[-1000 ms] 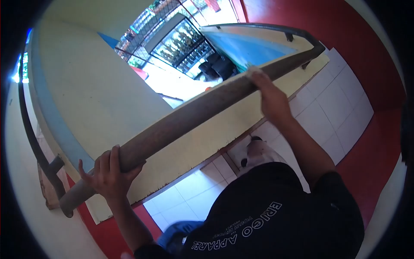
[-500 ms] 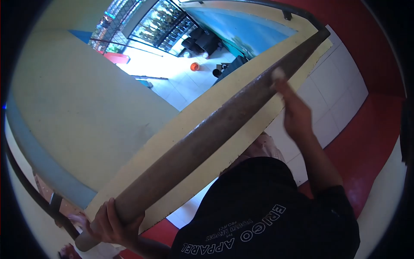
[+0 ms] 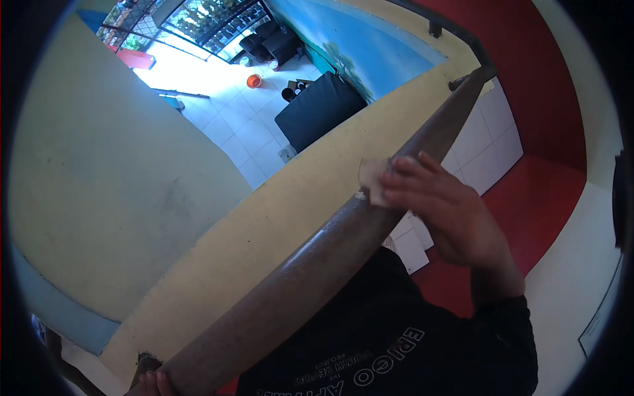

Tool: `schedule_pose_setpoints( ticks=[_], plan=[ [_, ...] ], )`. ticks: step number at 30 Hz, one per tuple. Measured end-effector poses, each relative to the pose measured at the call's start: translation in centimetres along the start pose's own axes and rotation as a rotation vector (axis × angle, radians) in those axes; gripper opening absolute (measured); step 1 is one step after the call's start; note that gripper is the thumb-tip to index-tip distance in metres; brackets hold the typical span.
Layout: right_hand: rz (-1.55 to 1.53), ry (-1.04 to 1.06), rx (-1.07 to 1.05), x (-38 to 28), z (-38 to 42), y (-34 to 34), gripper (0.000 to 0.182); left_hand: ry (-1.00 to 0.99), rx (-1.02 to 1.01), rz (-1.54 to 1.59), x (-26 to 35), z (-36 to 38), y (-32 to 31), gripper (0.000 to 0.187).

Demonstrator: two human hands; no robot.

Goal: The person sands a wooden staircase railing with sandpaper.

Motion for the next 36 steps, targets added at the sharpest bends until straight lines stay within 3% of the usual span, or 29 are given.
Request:
schedule_pose_setpoints(
  ticks=[3, 5, 9, 11, 13, 15, 17, 20, 24, 27, 33, 36],
  plan=[
    [-0.114, -0.093, -0.089, 3.3, -1.0, 2.0, 0.048, 0.000, 0.026, -0.002, -0.6, 0.1, -0.3, 0.052],
    [-0.028, -0.213, -0.060, 4.9, -1.2, 2.0, 0.047, -0.002, 0.033, -0.007, -0.9, 0.3, -0.4, 0.051],
    [-0.039, 0.013, -0.069, -0.5, -2.2, 1.0, 0.049, -0.002, 0.035, -0.001, -0.7, 0.4, -0.6, 0.049],
    [-0.194, -0.002, -0.079, 2.0, -2.0, 2.0, 0.047, -0.006, 0.040, -0.005, -0.9, 0.6, -0.5, 0.049],
    [0.062, -0.162, -0.091, 3.8, -1.9, 2.3, 0.047, -0.003, 0.038, -0.009, -0.7, 0.8, -0.4, 0.048],
    [0.179, -0.111, -0.117, 1.9, -2.6, 1.9, 0.045, 0.000, 0.036, -0.011, -0.6, 1.0, -0.3, 0.047],
    [-0.016, 0.018, -0.186, -0.8, -3.7, 1.7, 0.045, -0.003, 0.038, -0.006, -0.6, 1.1, -0.4, 0.047],
    [0.095, -0.114, -0.323, 1.3, -4.8, 2.3, 0.042, 0.012, 0.053, -0.017, -0.7, 1.4, -0.3, 0.047],
    [-0.038, 0.105, -0.164, -3.1, -5.0, 1.4, 0.036, -0.003, 0.082, 0.029, -0.6, 0.9, -0.5, 0.049],
    [-0.174, 0.047, -0.215, -2.3, -4.7, 2.6, 0.039, -0.067, 0.129, 0.066, -1.2, 1.2, -0.6, 0.051],
    [-0.097, 0.097, -0.197, -2.8, -5.7, 0.2, 0.040, -0.041, 0.066, -0.015, -1.2, 1.4, -0.2, 0.058],
    [-0.175, 0.121, -0.189, -2.2, -5.2, 2.3, 0.039, 0.014, 0.042, -0.003, -1.3, 2.0, -0.3, 0.066]
  ],
)
Point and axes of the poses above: each hand's wrist, its own z-axis away from the middle knuckle, its own y-axis out of the back of the hand, x = y × z, the point moved 4 cm from there along -z, towards the middle knuckle, and after that the axes turned 1 degree about y, right-handed, at the moved point
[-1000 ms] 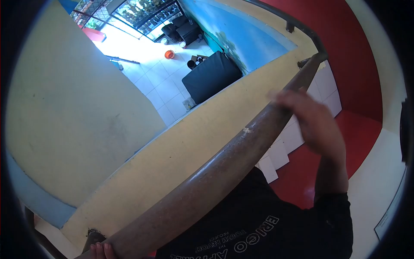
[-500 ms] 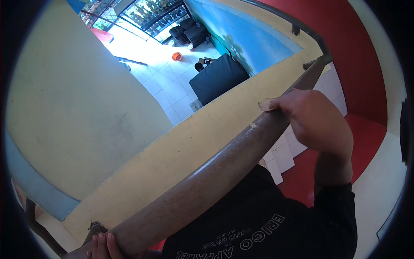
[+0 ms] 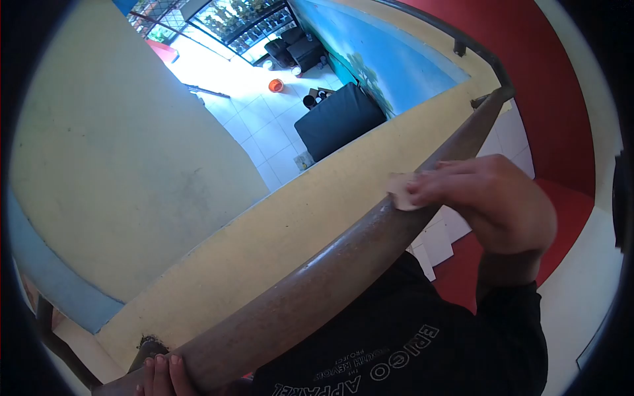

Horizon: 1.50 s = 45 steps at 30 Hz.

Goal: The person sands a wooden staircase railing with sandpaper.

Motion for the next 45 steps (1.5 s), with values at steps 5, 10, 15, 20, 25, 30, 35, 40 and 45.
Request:
schedule_pose_setpoints(
  ticks=[5, 10, 15, 20, 25, 30, 35, 40, 45],
  plan=[
    [0.127, -0.050, -0.090, 0.5, -0.7, -1.0, 0.039, 0.009, 0.066, 0.008, 0.2, -0.1, -0.2, 0.077],
    [0.120, 0.016, -0.037, -1.2, -0.5, -0.5, 0.039, 0.002, 0.117, 0.020, 0.0, 0.0, -0.5, 0.081],
    [0.208, -0.066, -0.025, -2.7, -0.7, -0.7, 0.038, 0.036, 0.095, -0.014, 0.6, -0.3, -0.3, 0.079],
    [0.201, -0.043, -0.121, -2.3, -0.9, -1.6, 0.038, -0.002, 0.143, 0.026, 0.3, -0.2, -0.7, 0.071],
    [0.130, 0.081, -0.169, -4.6, -0.9, -2.6, 0.043, 0.069, -0.015, -0.011, 0.8, 0.0, 0.0, 0.058],
    [0.093, -0.072, -0.303, -1.9, -0.7, -0.8, 0.046, -0.011, 0.048, 0.013, 0.1, 0.0, -0.1, 0.062],
    [0.057, 0.111, -0.078, -5.3, -2.1, -3.3, 0.038, 0.125, -0.165, -0.049, 1.4, 0.8, 0.7, 0.063],
    [0.183, -0.081, -0.124, -3.5, -1.5, -1.9, 0.037, 0.127, -0.186, -0.071, 0.9, 1.2, 0.8, 0.070],
    [0.060, -0.044, -0.065, -3.0, -1.6, -2.4, 0.039, 0.083, -0.154, -0.023, 0.8, 0.8, 0.8, 0.071]
  ],
)
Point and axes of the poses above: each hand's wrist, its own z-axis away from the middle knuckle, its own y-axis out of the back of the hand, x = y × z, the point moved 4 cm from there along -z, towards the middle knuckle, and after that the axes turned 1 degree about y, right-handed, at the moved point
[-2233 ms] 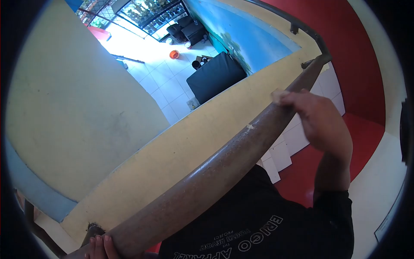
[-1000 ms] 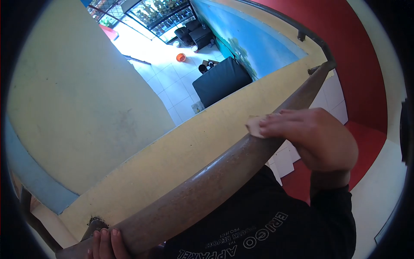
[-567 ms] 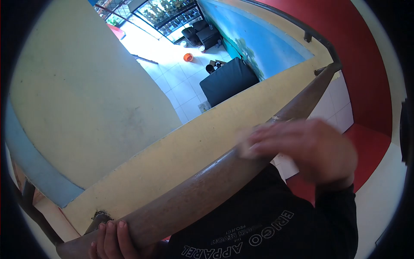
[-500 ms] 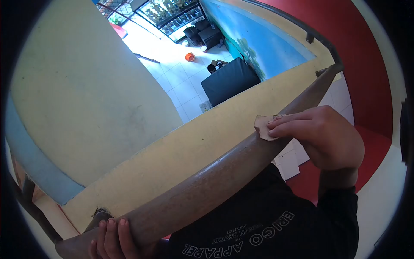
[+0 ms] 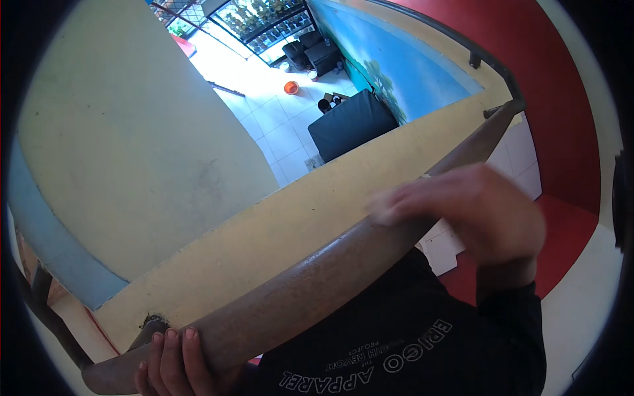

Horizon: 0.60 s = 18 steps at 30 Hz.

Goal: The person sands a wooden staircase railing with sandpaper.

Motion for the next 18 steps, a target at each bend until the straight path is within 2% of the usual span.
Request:
schedule_pose_setpoints(
  ticks=[2, 3, 6, 7, 9, 10, 11, 12, 14, 15, 18],
  plan=[
    [0.098, -0.369, -0.138, 4.2, 1.1, 1.7, 0.044, -0.106, 0.131, 0.010, -0.7, -1.0, -0.5, 0.063],
    [0.172, -0.413, -0.094, 4.0, 1.2, 1.5, 0.044, -0.157, 0.194, 0.018, -0.7, -1.2, -0.7, 0.060],
    [0.111, 0.068, 0.141, -1.8, -0.4, -0.8, 0.040, -0.033, -0.063, -0.007, -0.6, 0.3, -0.2, 0.061],
    [0.086, 0.067, 0.125, -1.2, -0.3, -0.6, 0.039, -0.022, -0.029, 0.002, -0.4, 0.3, -0.1, 0.063],
    [0.110, -0.273, -0.016, 3.3, 0.3, 1.3, 0.040, 0.010, 0.043, 0.012, 0.2, -0.2, -0.2, 0.069],
    [0.128, -0.443, -0.086, 5.2, 1.1, 2.1, 0.040, -0.029, 0.111, 0.023, -0.1, -0.5, -0.5, 0.065],
    [0.267, -0.545, -0.017, 6.4, 1.6, 2.3, 0.042, -0.062, 0.179, 0.037, -0.6, -0.8, -0.9, 0.062],
    [0.232, -0.371, 0.035, 5.4, 1.4, 1.9, 0.042, -0.099, 0.244, 0.057, -0.7, -0.9, -1.1, 0.060],
    [0.147, -0.032, 0.130, 2.2, 1.4, 0.6, 0.042, -0.043, 0.258, 0.041, -0.2, -1.1, -1.2, 0.062],
    [0.089, 0.022, 0.110, 1.1, 1.4, 0.5, 0.043, -0.021, 0.265, 0.028, -0.1, -1.2, -1.1, 0.062],
    [0.191, -0.369, 0.067, 5.7, 2.3, 1.8, 0.042, -0.082, 0.257, 0.049, -0.5, -1.3, -1.0, 0.064]
  ],
)
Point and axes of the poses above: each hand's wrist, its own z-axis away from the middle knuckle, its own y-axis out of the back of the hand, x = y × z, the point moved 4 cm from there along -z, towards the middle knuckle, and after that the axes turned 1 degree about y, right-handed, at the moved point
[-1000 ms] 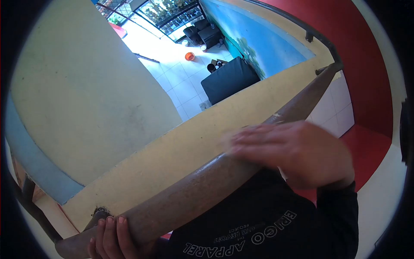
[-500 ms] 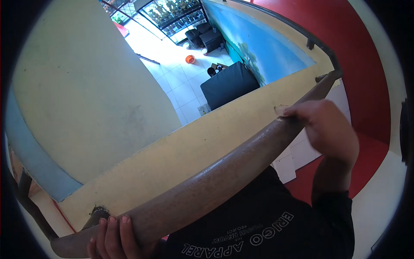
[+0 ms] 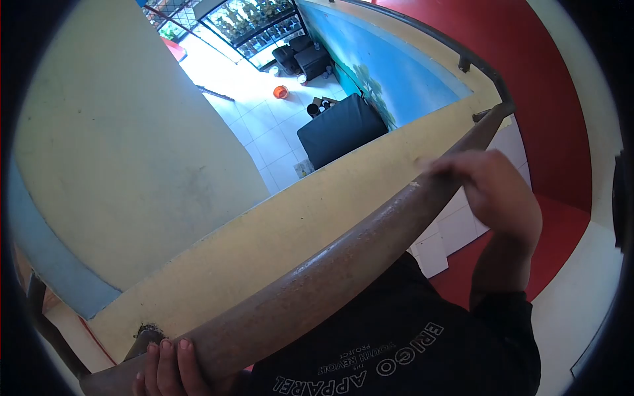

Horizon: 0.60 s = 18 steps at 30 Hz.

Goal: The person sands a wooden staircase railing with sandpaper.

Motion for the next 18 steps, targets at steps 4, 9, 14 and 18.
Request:
schedule_pose_setpoints(
  ticks=[4, 9, 14, 18],
  plan=[
    [-0.031, 0.190, 0.018, -1.8, 0.3, -0.1, 0.040, -0.014, -0.015, -0.007, 0.0, 0.1, 0.1, 0.064],
    [0.171, -0.001, -0.023, -0.6, -0.4, -0.1, 0.038, -0.037, -0.071, 0.008, -0.3, 0.2, 0.5, 0.065],
    [-0.028, 0.150, 0.006, -0.9, -0.3, -0.4, 0.040, -0.048, -0.033, 0.008, -0.3, 0.1, 0.2, 0.063],
    [-0.195, 0.366, 0.028, -2.8, -0.1, 0.0, 0.038, -0.029, -0.026, 0.002, -0.2, 0.1, 0.1, 0.062]
  ],
)
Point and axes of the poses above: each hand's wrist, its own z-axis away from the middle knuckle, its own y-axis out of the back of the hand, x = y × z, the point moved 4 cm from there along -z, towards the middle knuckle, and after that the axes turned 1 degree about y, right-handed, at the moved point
